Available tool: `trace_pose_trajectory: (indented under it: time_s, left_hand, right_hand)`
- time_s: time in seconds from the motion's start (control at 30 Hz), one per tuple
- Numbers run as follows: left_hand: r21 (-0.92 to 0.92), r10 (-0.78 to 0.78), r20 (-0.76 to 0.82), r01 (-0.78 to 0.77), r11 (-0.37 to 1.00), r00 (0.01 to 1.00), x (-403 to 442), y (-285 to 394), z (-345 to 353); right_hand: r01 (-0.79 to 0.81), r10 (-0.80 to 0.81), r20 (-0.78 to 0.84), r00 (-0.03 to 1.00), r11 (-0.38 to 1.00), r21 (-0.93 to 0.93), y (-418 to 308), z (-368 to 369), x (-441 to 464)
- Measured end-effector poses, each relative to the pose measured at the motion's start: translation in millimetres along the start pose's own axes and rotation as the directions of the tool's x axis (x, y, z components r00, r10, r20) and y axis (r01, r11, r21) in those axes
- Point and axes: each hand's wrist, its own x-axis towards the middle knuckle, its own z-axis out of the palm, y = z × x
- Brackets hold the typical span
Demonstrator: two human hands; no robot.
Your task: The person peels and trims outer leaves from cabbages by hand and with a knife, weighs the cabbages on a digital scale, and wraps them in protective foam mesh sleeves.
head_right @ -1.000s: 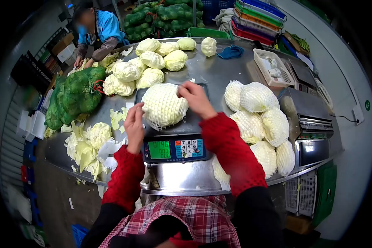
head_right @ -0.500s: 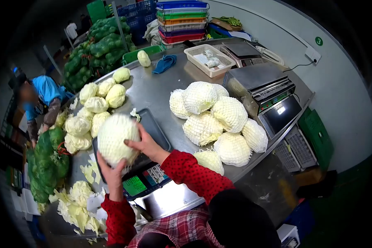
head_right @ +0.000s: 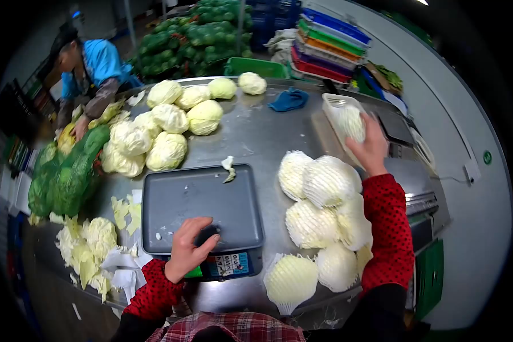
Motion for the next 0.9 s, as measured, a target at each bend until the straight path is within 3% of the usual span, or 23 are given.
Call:
trace_pose_trajectory:
  time_s: [0.07, 0.17, 0.23, 0.3, 0.33, 0.4, 0.5, 0.53, 0.67, 0.7, 0.77, 0.8, 0.83, 0.9]
  left_hand:
    - [0.057, 0.006, -0.043, -0.004, 0.998, 0.999, 6, -12, -11]
    - [0.167, -0.041, -0.143, 0.065, 0.984, 0.989, 17, -39, -42]
    - [0.188, -0.136, -0.229, 0.181, 0.965, 0.964, 24, -69, -64]
    - [0.174, -0.23, -0.324, 0.296, 0.939, 0.918, 30, -86, -81]
    - [0.161, -0.249, -0.331, 0.315, 0.935, 0.91, 31, -89, -87]
    - [0.139, -0.295, -0.34, 0.358, 0.923, 0.893, 27, -89, -84]
    - [0.091, -0.35, -0.351, 0.403, 0.91, 0.869, 12, -86, -78]
    - [0.086, -0.342, -0.337, 0.39, 0.917, 0.877, 5, -84, -80]
    - [0.035, -0.432, -0.367, 0.476, 0.879, 0.824, -36, -77, -102]
    - [0.033, -0.489, -0.399, 0.545, 0.838, 0.776, -53, -77, -109]
    - [0.042, -0.54, -0.494, 0.639, 0.768, 0.681, -82, -77, -121]
    - [0.054, -0.558, -0.535, 0.684, 0.727, 0.635, -92, -76, -129]
    - [0.055, -0.556, -0.567, 0.702, 0.71, 0.607, -103, -80, -135]
    - [0.009, -0.588, -0.595, 0.737, 0.676, 0.547, -118, -94, -139]
  right_hand:
    - [0.143, -0.101, 0.265, 0.959, 0.979, -0.145, 27, 33, -20]
    - [0.062, 0.124, 0.622, 0.773, 0.961, -0.268, 44, 75, -38]
    - [0.218, 0.225, 0.71, 0.668, 0.852, -0.475, 35, 98, -17]
    - [0.004, 0.161, 0.735, 0.658, 0.976, -0.218, 4, 138, 20]
    - [-0.143, 0.05, 0.659, 0.75, 0.986, 0.088, -46, 150, 37]
    - [-0.335, 0.012, 0.614, 0.789, 0.846, 0.414, -123, 221, 54]
    - [-0.252, -0.148, 0.501, 0.853, 0.724, 0.643, -265, 316, 70]
    - [-0.127, -0.194, 0.379, 0.905, 0.726, 0.676, -306, 343, 76]
    - [-0.091, -0.188, 0.473, 0.861, 0.857, 0.507, -404, 430, 97]
    - [-0.115, -0.113, 0.463, 0.879, 0.892, 0.437, -410, 455, 92]
    - [-0.306, -0.009, 0.592, 0.806, 0.85, 0.428, -408, 451, 105]
    - [-0.296, -0.046, 0.584, 0.811, 0.828, 0.476, -394, 456, 113]
    - [-0.303, 0.009, 0.463, 0.886, 0.768, 0.564, -379, 483, 112]
    - [-0.419, 0.064, 0.512, 0.856, 0.667, 0.616, -356, 472, 123]
